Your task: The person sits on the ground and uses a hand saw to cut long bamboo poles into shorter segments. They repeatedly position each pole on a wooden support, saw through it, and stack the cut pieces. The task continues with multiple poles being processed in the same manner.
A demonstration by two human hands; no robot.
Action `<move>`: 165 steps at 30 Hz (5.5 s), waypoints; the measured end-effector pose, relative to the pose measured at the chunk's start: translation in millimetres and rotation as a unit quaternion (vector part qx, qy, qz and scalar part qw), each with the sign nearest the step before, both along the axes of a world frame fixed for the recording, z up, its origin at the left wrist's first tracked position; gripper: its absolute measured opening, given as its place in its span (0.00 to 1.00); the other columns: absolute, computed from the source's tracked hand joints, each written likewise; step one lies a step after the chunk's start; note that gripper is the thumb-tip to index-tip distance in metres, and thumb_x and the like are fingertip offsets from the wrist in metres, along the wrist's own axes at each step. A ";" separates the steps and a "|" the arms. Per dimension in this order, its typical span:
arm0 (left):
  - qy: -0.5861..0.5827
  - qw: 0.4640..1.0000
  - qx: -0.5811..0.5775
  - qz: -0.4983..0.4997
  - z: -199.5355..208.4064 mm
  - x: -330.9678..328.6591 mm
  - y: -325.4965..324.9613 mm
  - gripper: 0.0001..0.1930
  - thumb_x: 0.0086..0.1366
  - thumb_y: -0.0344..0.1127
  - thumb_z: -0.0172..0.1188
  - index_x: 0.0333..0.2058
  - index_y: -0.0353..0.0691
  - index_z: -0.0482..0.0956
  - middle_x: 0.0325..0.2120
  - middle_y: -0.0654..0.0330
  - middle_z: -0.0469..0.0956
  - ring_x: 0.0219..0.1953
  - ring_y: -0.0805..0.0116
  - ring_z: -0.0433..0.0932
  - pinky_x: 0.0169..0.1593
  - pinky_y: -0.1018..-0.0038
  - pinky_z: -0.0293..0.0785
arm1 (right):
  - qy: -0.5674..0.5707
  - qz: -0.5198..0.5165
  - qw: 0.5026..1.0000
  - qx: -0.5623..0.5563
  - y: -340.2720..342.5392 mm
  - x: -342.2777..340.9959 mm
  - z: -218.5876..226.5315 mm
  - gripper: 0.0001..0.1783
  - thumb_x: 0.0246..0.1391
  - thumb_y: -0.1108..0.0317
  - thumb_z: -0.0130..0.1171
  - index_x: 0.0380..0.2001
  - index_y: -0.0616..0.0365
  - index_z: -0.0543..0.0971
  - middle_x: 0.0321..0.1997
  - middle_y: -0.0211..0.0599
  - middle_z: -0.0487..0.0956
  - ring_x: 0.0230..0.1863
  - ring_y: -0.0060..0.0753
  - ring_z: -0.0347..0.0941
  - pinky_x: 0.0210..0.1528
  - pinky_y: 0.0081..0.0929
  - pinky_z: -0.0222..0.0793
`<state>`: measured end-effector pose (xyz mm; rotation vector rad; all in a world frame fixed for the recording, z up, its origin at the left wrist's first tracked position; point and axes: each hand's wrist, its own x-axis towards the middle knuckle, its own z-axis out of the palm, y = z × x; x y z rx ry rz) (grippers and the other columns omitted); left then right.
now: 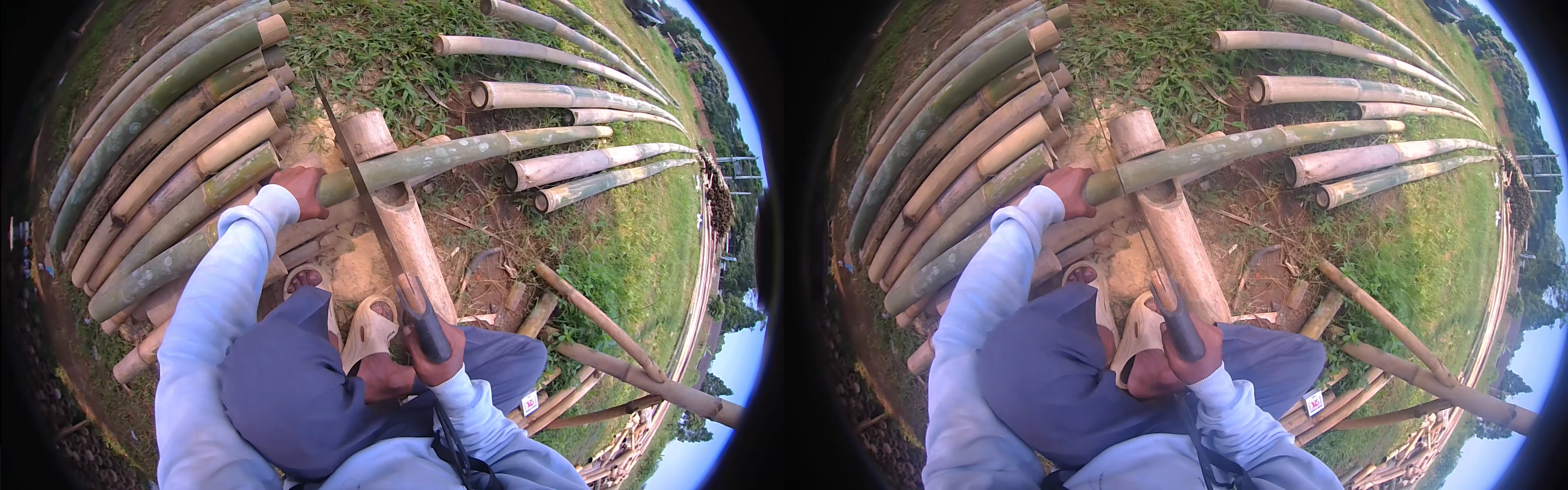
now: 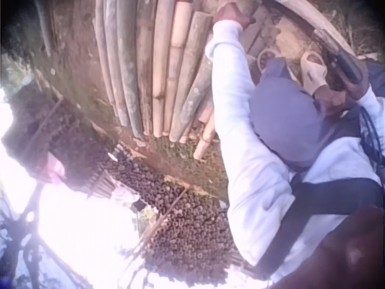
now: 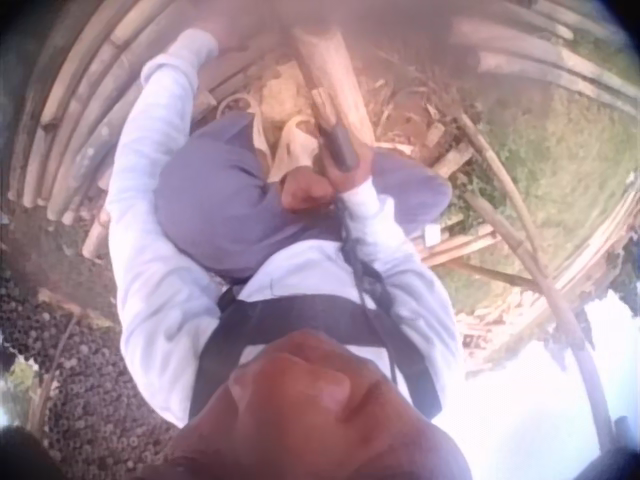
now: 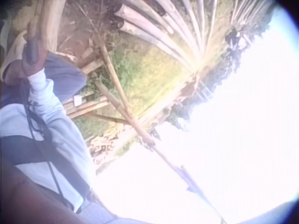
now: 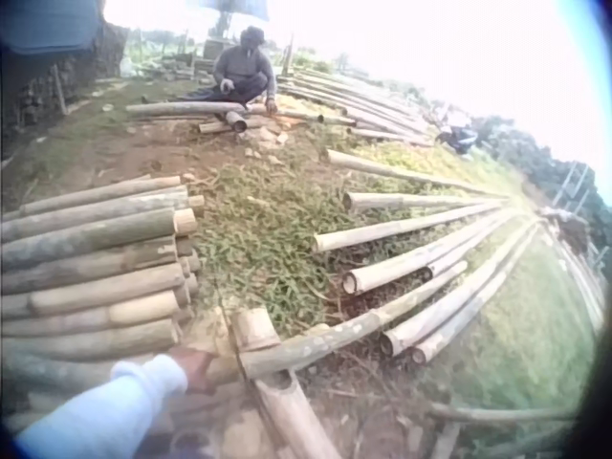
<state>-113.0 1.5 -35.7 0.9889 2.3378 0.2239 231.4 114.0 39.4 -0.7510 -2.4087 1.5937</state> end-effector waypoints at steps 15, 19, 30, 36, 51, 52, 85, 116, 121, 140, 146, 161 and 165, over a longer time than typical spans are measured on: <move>0.075 0.996 -0.042 0.024 2.8 23.2 13.1 0.21 0.52 0.37 0.66 0.44 0.32 0.76 0.38 0.41 0.83 0.44 0.44 0.83 0.51 0.56 0.79 | -0.019 0.005 0.999 -0.050 -4.4 50.8 23.2 0.11 0.53 0.77 0.64 0.41 0.64 0.81 0.28 0.35 0.81 0.29 0.26 0.78 0.35 0.25 0.73; 0.064 0.996 -0.053 0.023 8.1 22.2 15.4 0.21 0.51 0.38 0.66 0.42 0.32 0.79 0.40 0.40 0.83 0.47 0.45 0.82 0.53 0.56 0.78 | 0.036 -0.036 0.995 -0.089 3.8 -22.6 4.1 0.06 0.54 0.74 0.66 0.30 0.63 0.78 0.21 0.29 0.74 0.24 0.18 0.66 0.28 0.25 0.65; -0.007 0.997 -0.070 0.038 1.5 5.2 12.0 0.32 0.44 0.45 0.71 0.48 0.33 0.80 0.42 0.40 0.83 0.48 0.43 0.81 0.55 0.57 0.76 | -0.028 -0.019 0.997 -0.064 -11.1 63.9 27.5 0.17 0.52 0.79 0.64 0.48 0.65 0.82 0.34 0.38 0.84 0.35 0.23 0.80 0.41 0.24 0.75; 0.016 0.999 -0.031 0.022 4.4 7.0 18.7 0.26 0.45 0.46 0.71 0.39 0.33 0.82 0.40 0.42 0.84 0.46 0.45 0.83 0.53 0.58 0.78 | 0.038 -0.015 0.996 -0.077 12.4 -59.5 -23.3 0.08 0.55 0.75 0.65 0.38 0.66 0.80 0.24 0.38 0.79 0.27 0.20 0.74 0.32 0.25 0.71; -0.023 0.998 -0.039 0.032 1.2 0.9 20.4 0.34 0.43 0.44 0.72 0.49 0.31 0.80 0.43 0.40 0.82 0.49 0.42 0.81 0.56 0.57 0.76 | 0.038 -0.041 0.989 -0.136 11.7 -56.1 -33.1 0.07 0.56 0.73 0.67 0.34 0.64 0.79 0.22 0.30 0.76 0.26 0.17 0.71 0.29 0.24 0.67; -0.016 0.999 -0.025 0.035 -1.7 0.2 16.4 0.34 0.43 0.44 0.72 0.48 0.30 0.80 0.42 0.40 0.83 0.48 0.42 0.81 0.55 0.57 0.76 | 0.045 -0.032 0.988 -0.142 8.4 -54.3 -35.6 0.07 0.56 0.73 0.67 0.35 0.63 0.79 0.21 0.32 0.75 0.25 0.18 0.72 0.29 0.25 0.68; 0.256 0.966 0.041 -0.015 -35.3 46.7 5.3 0.14 0.55 0.30 0.62 0.39 0.33 0.73 0.34 0.45 0.83 0.38 0.49 0.86 0.43 0.61 0.82 | 0.010 -0.012 0.994 -0.106 6.1 -28.9 1.0 0.08 0.55 0.73 0.68 0.34 0.64 0.79 0.26 0.25 0.75 0.29 0.15 0.70 0.32 0.21 0.67; 0.053 0.997 -0.034 0.037 -10.2 28.9 12.8 0.32 0.49 0.43 0.69 0.53 0.37 0.76 0.40 0.42 0.83 0.46 0.44 0.82 0.53 0.55 0.77 | 0.033 0.000 0.998 -0.058 14.8 -76.0 -28.6 0.07 0.56 0.74 0.63 0.37 0.64 0.79 0.23 0.40 0.76 0.23 0.27 0.72 0.30 0.28 0.70; 0.057 0.997 -0.029 0.041 -11.3 24.3 6.0 0.34 0.48 0.44 0.70 0.54 0.36 0.76 0.40 0.41 0.83 0.46 0.43 0.82 0.54 0.56 0.77 | 0.057 -0.011 0.998 0.008 -7.2 -6.1 -17.0 0.07 0.54 0.74 0.65 0.36 0.63 0.79 0.23 0.41 0.77 0.22 0.33 0.74 0.29 0.29 0.70; -0.070 0.997 -0.022 0.001 -28.8 32.2 14.3 0.32 0.44 0.48 0.73 0.45 0.31 0.80 0.44 0.37 0.81 0.49 0.41 0.81 0.56 0.57 0.76 | 0.001 -0.009 0.999 -0.033 15.6 -57.4 -55.0 0.09 0.57 0.74 0.64 0.40 0.65 0.80 0.25 0.34 0.79 0.26 0.20 0.78 0.29 0.23 0.72; -0.023 0.998 -0.049 0.016 -1.2 22.9 -4.8 0.29 0.47 0.46 0.72 0.43 0.31 0.80 0.41 0.41 0.83 0.47 0.43 0.82 0.54 0.53 0.76 | 0.054 -0.035 0.998 0.011 -2.5 21.2 -28.7 0.09 0.52 0.75 0.68 0.37 0.62 0.82 0.23 0.39 0.78 0.23 0.32 0.77 0.29 0.29 0.71; 0.198 0.978 -0.062 0.029 78.1 -23.6 -52.3 0.29 0.51 0.41 0.69 0.50 0.34 0.73 0.39 0.44 0.83 0.44 0.42 0.83 0.48 0.53 0.78 | 0.188 -0.292 0.938 0.020 53.7 68.7 4.2 0.06 0.59 0.78 0.61 0.32 0.64 0.73 0.25 0.33 0.74 0.21 0.22 0.70 0.25 0.21 0.66; 0.326 0.941 -0.043 0.077 83.5 -49.8 -77.3 0.31 0.55 0.47 0.71 0.53 0.40 0.72 0.50 0.52 0.75 0.58 0.54 0.73 0.61 0.60 0.68 | 0.197 -0.313 0.929 0.000 57.9 77.0 -1.1 0.05 0.59 0.78 0.60 0.33 0.64 0.73 0.25 0.33 0.74 0.21 0.22 0.70 0.25 0.22 0.66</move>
